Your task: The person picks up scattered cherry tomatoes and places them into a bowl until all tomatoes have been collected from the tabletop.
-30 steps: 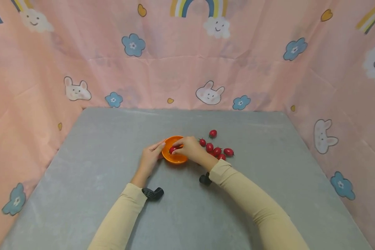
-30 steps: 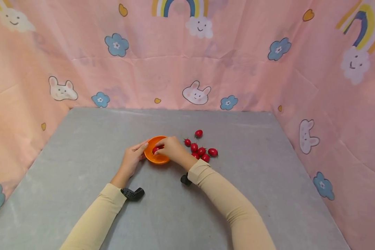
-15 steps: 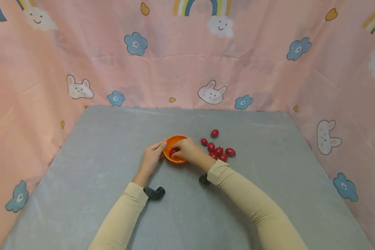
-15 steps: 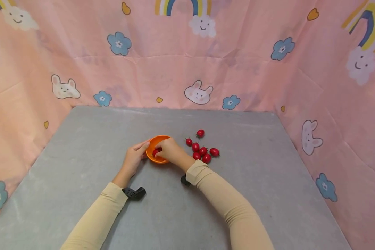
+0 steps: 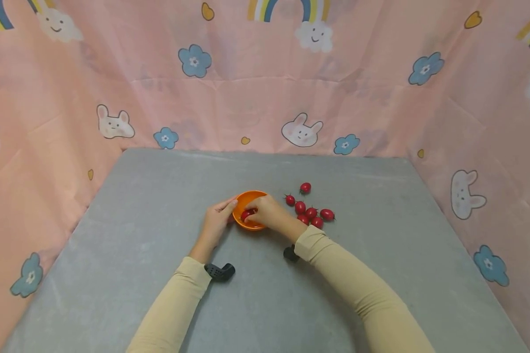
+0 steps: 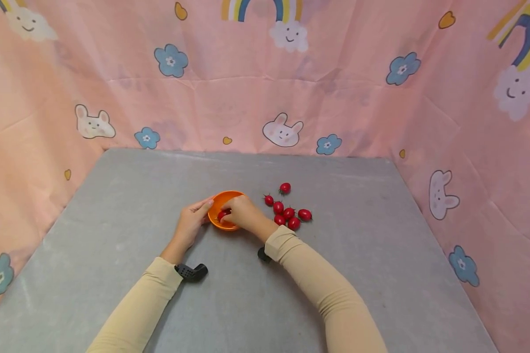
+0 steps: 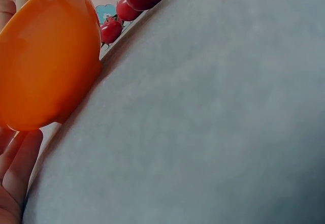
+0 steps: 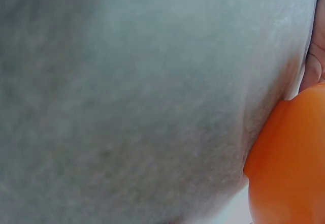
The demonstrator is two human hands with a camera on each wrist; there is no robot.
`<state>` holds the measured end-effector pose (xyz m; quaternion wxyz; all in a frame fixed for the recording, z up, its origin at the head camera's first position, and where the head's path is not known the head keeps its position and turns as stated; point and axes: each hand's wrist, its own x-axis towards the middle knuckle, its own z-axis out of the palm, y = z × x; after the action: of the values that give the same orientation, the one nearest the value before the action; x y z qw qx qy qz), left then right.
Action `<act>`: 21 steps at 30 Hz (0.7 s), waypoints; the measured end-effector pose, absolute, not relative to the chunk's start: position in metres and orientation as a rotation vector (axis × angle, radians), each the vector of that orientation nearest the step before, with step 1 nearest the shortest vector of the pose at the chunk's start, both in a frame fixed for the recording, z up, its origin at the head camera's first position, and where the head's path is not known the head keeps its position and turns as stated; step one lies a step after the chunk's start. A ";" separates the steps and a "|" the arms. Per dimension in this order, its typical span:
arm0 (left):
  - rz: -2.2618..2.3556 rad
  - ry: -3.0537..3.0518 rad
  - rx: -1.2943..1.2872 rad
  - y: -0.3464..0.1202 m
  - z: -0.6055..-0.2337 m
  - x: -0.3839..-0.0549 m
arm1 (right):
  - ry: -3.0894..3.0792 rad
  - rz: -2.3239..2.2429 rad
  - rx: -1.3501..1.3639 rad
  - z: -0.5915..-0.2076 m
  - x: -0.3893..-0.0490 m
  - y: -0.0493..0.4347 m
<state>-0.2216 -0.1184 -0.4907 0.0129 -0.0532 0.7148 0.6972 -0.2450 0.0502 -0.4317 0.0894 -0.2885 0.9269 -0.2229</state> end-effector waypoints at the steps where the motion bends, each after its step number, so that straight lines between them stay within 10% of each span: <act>1: 2.176 2.226 -0.165 -0.118 -0.491 -0.221 | 2.760 -0.663 -0.866 -0.432 -0.245 0.050; 21: 2.163 2.249 -0.187 -0.118 -0.488 -0.220 | 2.921 -1.125 -0.748 -0.422 -0.231 0.083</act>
<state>-0.2198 -0.1184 -0.4880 0.0078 -0.0600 0.7194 0.6919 -0.2311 0.0828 -0.4219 -0.0383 -0.2324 0.9069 -0.3494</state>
